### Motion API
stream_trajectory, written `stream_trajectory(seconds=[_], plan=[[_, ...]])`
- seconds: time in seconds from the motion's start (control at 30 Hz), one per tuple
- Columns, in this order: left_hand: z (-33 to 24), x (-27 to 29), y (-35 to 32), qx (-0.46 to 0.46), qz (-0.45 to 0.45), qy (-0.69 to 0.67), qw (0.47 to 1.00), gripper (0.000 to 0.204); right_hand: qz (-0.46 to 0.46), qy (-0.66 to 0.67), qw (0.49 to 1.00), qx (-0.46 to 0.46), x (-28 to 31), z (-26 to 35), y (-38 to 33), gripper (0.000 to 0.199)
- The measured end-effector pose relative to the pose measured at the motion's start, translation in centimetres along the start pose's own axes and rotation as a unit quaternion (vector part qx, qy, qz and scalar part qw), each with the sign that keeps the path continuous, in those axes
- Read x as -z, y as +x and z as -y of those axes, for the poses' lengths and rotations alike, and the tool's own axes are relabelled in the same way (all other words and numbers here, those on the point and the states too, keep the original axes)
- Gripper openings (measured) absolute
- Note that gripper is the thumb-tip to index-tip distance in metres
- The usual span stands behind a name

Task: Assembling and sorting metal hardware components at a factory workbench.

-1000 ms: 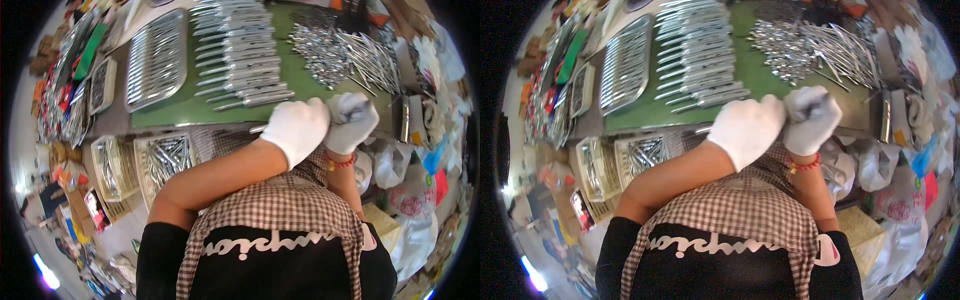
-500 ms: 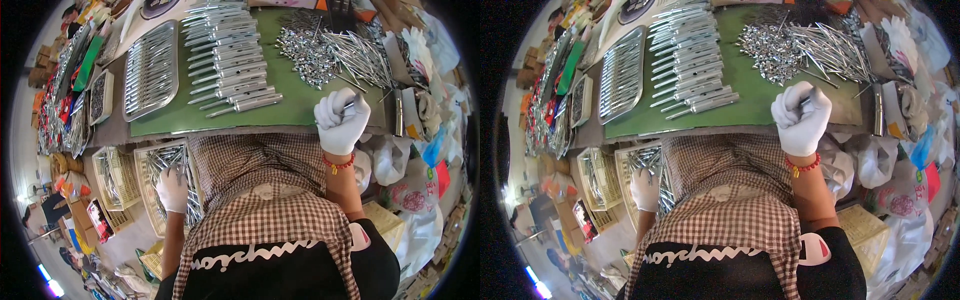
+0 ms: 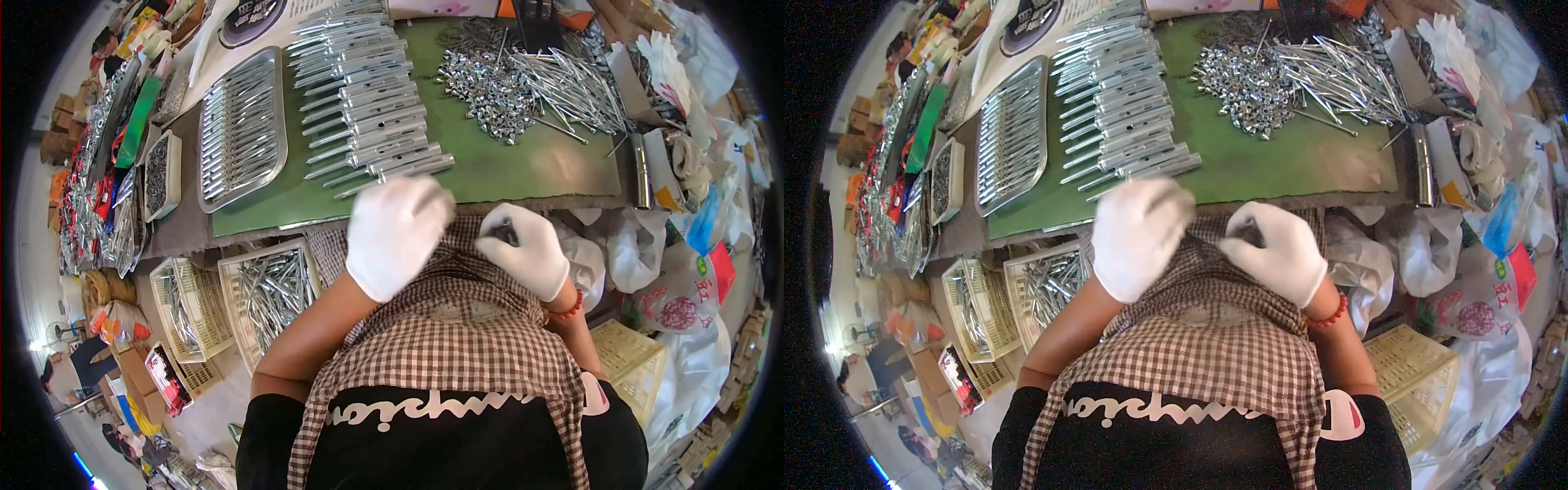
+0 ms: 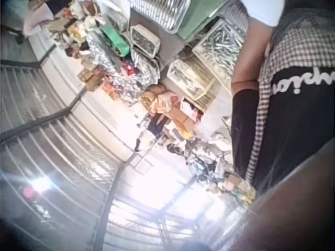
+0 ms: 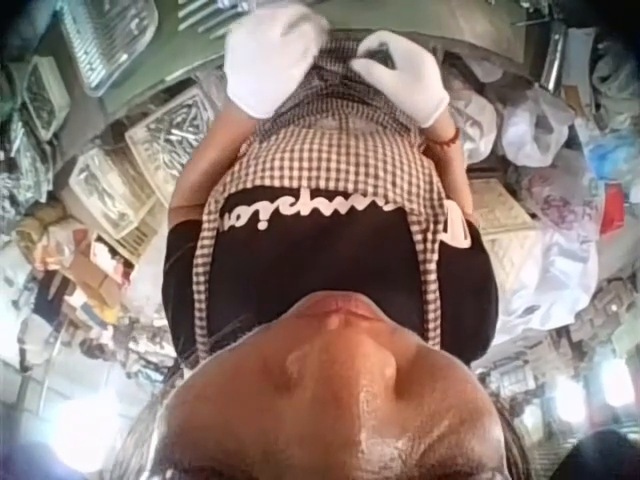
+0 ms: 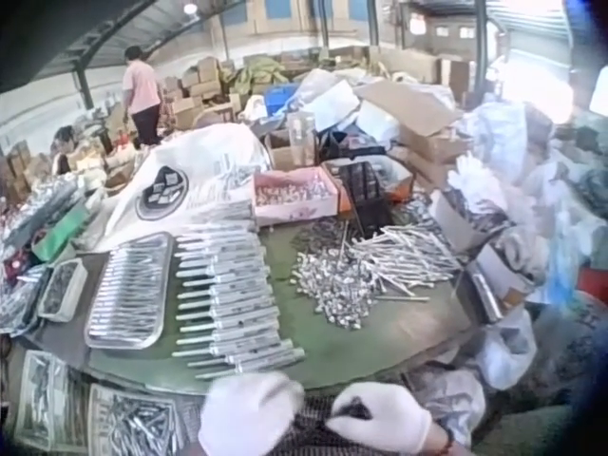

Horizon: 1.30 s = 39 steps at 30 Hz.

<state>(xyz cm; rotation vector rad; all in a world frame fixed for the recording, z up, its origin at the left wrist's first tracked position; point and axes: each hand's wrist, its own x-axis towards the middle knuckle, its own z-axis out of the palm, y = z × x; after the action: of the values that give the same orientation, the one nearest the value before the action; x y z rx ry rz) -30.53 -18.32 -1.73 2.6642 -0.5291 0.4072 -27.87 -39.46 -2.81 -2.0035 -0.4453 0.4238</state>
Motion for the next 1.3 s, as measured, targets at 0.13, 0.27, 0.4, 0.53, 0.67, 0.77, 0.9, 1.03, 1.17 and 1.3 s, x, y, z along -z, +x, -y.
stream_trajectory(seconds=[0.13, 0.27, 0.4, 0.53, 0.67, 0.77, 0.9, 1.03, 1.17, 1.3], plan=[[1.4, -0.4, 1.0, 0.065, -0.054, 0.087, 0.993, 0.024, -0.021, -0.023, 0.999, 0.033, 1.3, 0.1, 0.3, 0.011], [1.5, -0.6, 1.2, 0.069, -0.009, 0.099, 0.993, 0.025, -0.020, -0.048, 0.988, 0.145, 1.6, -0.5, 1.4, 0.021], [2.1, -0.8, 0.1, 0.011, -0.103, 0.037, 0.994, 0.026, -0.019, 0.112, 0.993, 0.018, 1.5, 1.1, 0.9, 0.028], [1.4, 0.4, 0.8, -0.020, 0.068, 0.013, 0.997, 0.022, -0.002, 0.190, 0.978, -0.091, 0.6, 2.0, 1.7, 0.033], [-1.5, 1.7, 2.8, -0.022, 0.119, 0.021, 0.992, 0.032, -0.008, 0.259, 0.961, -0.098, 0.8, 1.8, 2.1, 0.037], [0.0, 1.4, 1.9, -0.025, 0.067, -0.023, 0.997, 0.032, -0.005, 0.254, 0.961, -0.109, 1.3, 2.5, 2.1, 0.033], [0.5, 0.9, 1.4, -0.017, 0.046, -0.044, 0.998, 0.033, 0.000, 0.129, 0.984, -0.120, 1.1, 1.6, 2.2, 0.024], [0.2, 0.9, 1.7, 0.028, 0.083, -0.061, 0.994, 0.034, -0.036, 0.050, 0.994, -0.085, 1.0, 0.8, 2.1, 0.020], [0.3, 0.5, 1.7, 0.053, 0.061, -0.090, 0.993, 0.032, -0.059, 0.048, 0.994, -0.074, 1.3, 0.6, 2.2, 0.017], [0.1, 0.4, 2.0, 0.060, 0.051, -0.111, 0.991, 0.031, -0.060, 0.044, 0.996, -0.052, 1.5, 0.7, 2.1, 0.020]])
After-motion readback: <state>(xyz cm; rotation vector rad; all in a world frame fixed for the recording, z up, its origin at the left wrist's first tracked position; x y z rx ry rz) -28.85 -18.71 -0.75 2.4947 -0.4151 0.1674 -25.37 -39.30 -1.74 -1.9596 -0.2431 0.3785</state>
